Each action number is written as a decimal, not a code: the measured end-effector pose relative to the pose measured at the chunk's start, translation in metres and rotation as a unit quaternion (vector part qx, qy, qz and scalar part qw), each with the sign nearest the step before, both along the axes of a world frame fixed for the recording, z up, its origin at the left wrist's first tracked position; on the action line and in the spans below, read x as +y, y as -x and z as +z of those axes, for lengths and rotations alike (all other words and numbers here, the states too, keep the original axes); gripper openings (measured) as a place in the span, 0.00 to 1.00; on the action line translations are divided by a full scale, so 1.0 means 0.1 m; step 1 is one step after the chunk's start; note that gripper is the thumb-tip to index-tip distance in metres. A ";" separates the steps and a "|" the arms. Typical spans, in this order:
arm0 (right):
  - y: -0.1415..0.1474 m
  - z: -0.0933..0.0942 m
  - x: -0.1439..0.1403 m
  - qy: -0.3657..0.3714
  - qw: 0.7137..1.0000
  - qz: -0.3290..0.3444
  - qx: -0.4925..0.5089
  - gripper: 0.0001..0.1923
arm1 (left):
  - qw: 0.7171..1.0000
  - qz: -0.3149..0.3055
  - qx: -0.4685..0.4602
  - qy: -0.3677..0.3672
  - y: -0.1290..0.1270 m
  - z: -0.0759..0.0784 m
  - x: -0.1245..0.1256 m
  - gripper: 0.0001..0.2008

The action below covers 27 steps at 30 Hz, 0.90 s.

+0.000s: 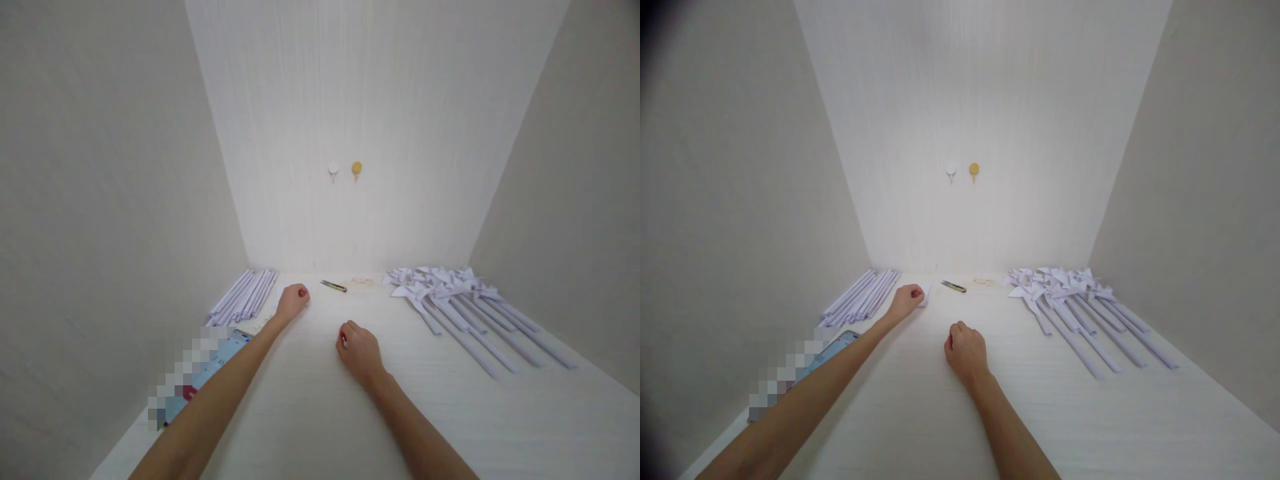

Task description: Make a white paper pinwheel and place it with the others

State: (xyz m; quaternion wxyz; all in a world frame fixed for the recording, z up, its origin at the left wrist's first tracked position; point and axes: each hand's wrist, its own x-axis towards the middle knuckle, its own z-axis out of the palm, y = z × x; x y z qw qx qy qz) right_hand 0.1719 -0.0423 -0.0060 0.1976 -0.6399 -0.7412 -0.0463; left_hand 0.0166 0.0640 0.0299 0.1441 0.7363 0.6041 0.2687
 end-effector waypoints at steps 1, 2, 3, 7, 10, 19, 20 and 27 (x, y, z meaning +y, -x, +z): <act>0.00 0.00 0.00 0.001 1.000 0.004 -0.001 0.09 | 0.999 0.001 0.032 -0.005 0.03 0.03 0.06 0.08; 0.00 0.00 0.01 -0.001 1.000 0.007 -0.002 0.09 | 0.998 0.002 0.063 -0.005 0.04 0.06 0.11 0.08; -0.01 0.00 0.01 -0.004 1.000 0.011 -0.003 0.09 | 0.996 0.004 0.093 -0.002 0.05 0.07 0.15 0.09; -0.02 0.00 0.00 -0.006 1.000 0.017 -0.003 0.09 | 0.981 0.003 0.191 0.039 0.04 0.04 0.23 0.18; -0.03 0.01 0.00 -0.006 1.000 0.026 -0.001 0.09 | 0.968 0.005 0.239 0.070 0.02 0.00 0.28 0.24; -0.02 0.02 -0.02 -0.006 1.000 0.029 0.001 0.10 | 0.936 -0.016 0.340 0.092 0.03 0.00 0.36 0.24; -0.02 0.03 -0.02 -0.008 1.000 0.029 0.001 0.10 | 0.935 -0.021 0.343 0.091 0.03 0.00 0.37 0.23; -0.04 0.02 0.00 -0.008 0.999 0.033 0.000 0.10 | 0.934 -0.033 0.345 0.084 0.08 0.00 0.44 0.19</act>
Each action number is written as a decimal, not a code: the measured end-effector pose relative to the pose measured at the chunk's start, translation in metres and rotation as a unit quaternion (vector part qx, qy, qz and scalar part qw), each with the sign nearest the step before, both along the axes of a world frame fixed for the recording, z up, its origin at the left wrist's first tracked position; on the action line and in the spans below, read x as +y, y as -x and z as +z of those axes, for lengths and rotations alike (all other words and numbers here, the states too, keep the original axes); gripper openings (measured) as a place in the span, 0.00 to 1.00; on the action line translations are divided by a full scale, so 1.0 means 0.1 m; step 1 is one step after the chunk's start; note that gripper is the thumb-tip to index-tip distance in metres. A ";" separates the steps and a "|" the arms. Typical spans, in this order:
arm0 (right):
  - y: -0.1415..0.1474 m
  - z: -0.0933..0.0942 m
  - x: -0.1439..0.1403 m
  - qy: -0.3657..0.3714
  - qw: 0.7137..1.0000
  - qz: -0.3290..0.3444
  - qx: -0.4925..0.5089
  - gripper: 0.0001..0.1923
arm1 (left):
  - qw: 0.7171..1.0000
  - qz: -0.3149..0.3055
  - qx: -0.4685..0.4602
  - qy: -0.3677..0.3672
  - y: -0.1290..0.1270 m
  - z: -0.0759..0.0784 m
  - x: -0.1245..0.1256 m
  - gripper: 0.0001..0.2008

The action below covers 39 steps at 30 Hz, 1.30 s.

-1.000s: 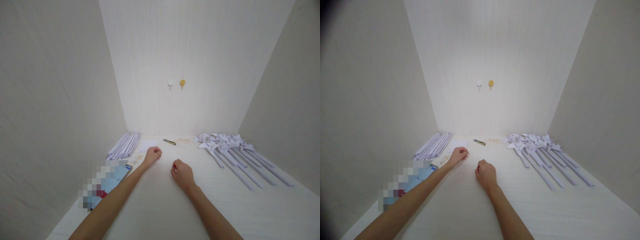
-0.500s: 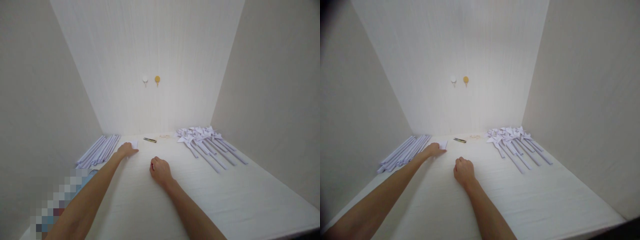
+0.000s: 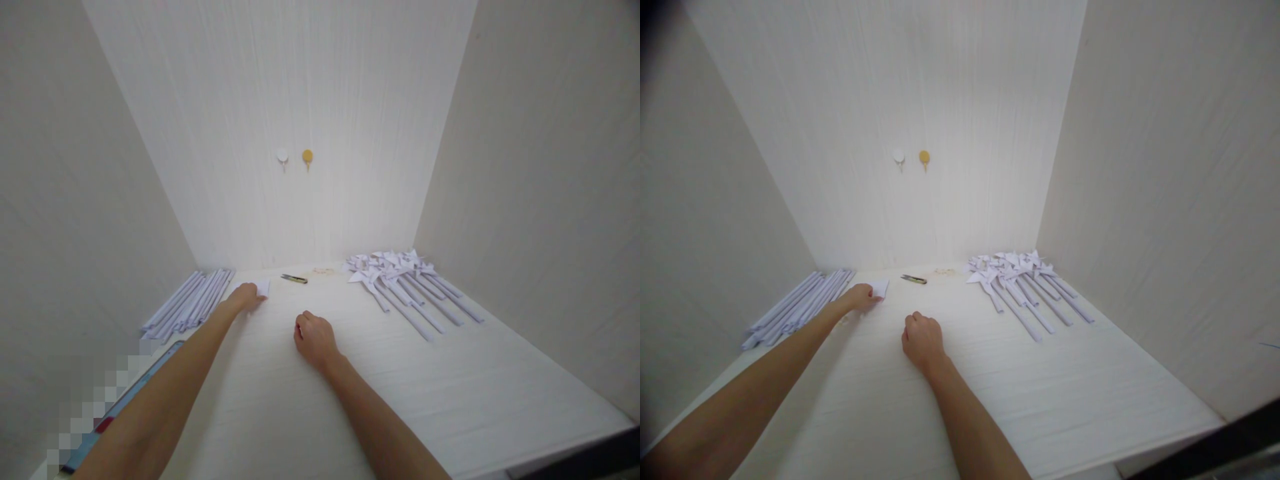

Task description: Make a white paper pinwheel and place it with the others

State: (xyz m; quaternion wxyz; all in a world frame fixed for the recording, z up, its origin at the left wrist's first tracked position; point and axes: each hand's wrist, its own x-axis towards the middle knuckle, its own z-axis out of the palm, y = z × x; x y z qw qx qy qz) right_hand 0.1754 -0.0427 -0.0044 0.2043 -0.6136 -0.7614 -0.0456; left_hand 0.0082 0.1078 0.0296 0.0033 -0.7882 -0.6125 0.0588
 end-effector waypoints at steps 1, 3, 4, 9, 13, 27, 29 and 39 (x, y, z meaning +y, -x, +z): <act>0.00 0.00 0.00 -0.001 1.000 0.000 0.000 0.10 | 1.000 0.001 -0.001 0.000 0.00 0.00 0.00 0.20; 0.00 0.00 0.00 -0.005 1.000 0.000 -0.001 0.10 | 1.000 0.003 -0.003 0.001 -0.01 0.00 -0.02 0.22; 0.00 0.00 0.00 -0.006 1.000 0.000 -0.001 0.10 | 1.000 0.004 -0.003 0.001 -0.02 0.01 -0.04 0.23; 0.00 0.00 0.00 -0.006 1.000 0.002 -0.002 0.10 | 1.000 0.004 -0.007 0.000 -0.05 0.05 -0.13 0.20; 0.00 -0.01 0.00 -0.002 1.000 0.002 0.001 0.10 | 1.000 -0.004 -0.007 -0.001 -0.05 0.09 -0.14 0.16; -0.01 -0.02 0.00 0.003 1.000 0.000 0.008 0.10 | 0.999 0.033 -0.011 -0.025 -0.03 0.09 -0.11 0.15; -0.01 -0.02 0.00 -0.003 1.000 0.000 0.006 0.10 | 0.999 0.038 -0.011 -0.029 -0.04 0.10 -0.13 0.15; 0.00 -0.01 0.00 0.006 1.000 0.004 0.010 0.10 | 0.999 0.034 -0.002 -0.039 -0.06 0.10 -0.17 0.16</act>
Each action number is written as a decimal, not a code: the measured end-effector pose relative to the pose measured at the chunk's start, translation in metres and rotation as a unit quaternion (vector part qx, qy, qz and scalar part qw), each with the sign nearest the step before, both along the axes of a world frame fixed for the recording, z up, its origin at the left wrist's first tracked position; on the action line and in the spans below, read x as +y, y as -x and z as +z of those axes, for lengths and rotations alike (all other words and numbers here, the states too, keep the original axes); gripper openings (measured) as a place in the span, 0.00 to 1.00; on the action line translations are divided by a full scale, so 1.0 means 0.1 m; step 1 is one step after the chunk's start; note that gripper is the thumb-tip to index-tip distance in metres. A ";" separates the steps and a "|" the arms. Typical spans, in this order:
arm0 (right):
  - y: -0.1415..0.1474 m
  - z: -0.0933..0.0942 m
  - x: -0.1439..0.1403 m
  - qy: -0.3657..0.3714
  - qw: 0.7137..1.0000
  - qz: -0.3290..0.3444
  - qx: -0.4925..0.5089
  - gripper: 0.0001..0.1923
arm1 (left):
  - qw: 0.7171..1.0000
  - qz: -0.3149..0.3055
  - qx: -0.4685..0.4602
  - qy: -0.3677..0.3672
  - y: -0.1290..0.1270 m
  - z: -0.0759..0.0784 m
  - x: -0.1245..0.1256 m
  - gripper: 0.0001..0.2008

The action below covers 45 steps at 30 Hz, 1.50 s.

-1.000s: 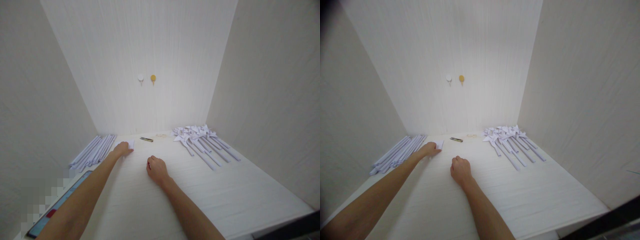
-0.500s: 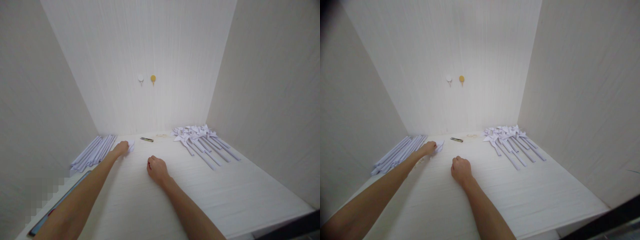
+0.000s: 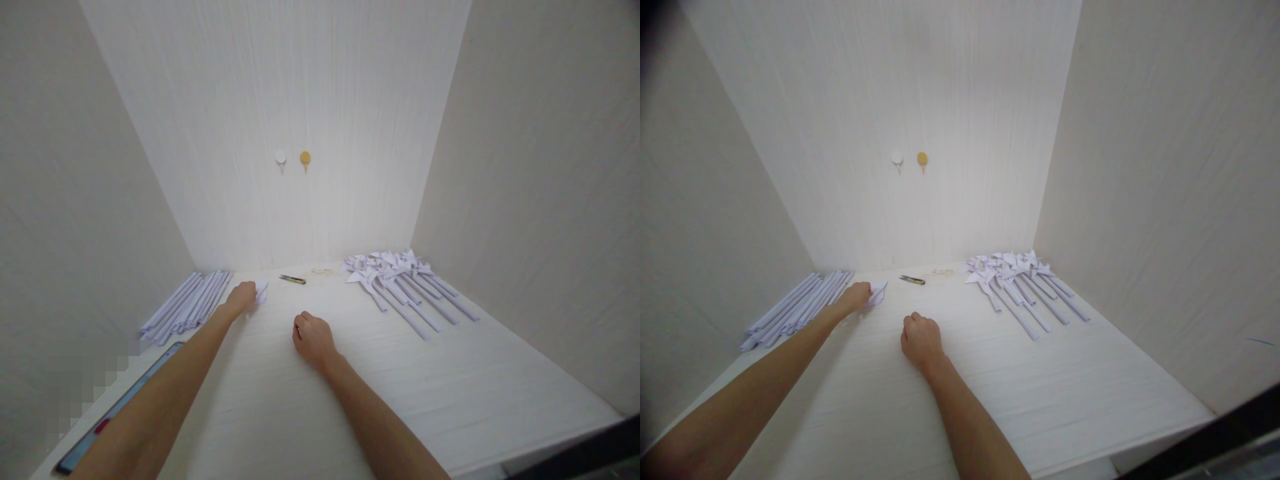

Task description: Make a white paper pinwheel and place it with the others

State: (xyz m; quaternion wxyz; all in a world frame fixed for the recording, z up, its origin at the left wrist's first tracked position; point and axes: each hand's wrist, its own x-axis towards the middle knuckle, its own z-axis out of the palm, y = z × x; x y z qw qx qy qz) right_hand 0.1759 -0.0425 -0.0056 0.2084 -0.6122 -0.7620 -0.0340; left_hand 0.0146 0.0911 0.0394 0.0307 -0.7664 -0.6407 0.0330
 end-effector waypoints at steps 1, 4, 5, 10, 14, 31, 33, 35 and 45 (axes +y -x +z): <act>0.00 0.00 0.00 0.003 1.000 0.001 0.001 0.10 | 1.000 0.000 0.000 -0.002 0.00 0.00 0.01 0.16; 0.00 0.00 0.00 0.010 1.000 0.002 0.003 0.10 | 1.000 0.004 -0.001 -0.010 0.01 -0.01 0.03 0.15; 0.01 0.00 0.00 0.010 1.000 0.001 0.004 0.10 | 1.000 0.006 -0.002 -0.012 0.01 -0.02 0.03 0.15; 0.02 0.01 0.00 0.008 1.000 -0.001 0.003 0.10 | 1.000 0.010 -0.004 -0.016 0.02 -0.04 0.05 0.14; 0.02 0.00 0.00 -0.003 1.000 -0.003 0.001 0.11 | 1.000 0.005 -0.003 -0.011 0.01 -0.03 0.04 0.15; 0.02 0.01 0.00 0.008 1.000 0.002 0.002 0.11 | 1.000 -0.001 0.011 0.003 -0.02 0.01 0.00 0.16; 0.02 0.01 0.00 0.009 1.000 0.003 0.002 0.11 | 1.000 0.001 0.013 0.004 -0.02 0.01 0.00 0.16; 0.02 0.02 0.00 0.009 1.000 0.004 0.003 0.11 | 1.000 0.000 0.014 0.004 -0.01 0.01 -0.01 0.15; 0.02 0.02 -0.01 0.021 1.000 0.008 0.002 0.11 | 1.000 -0.001 0.020 0.011 -0.01 0.03 -0.02 0.15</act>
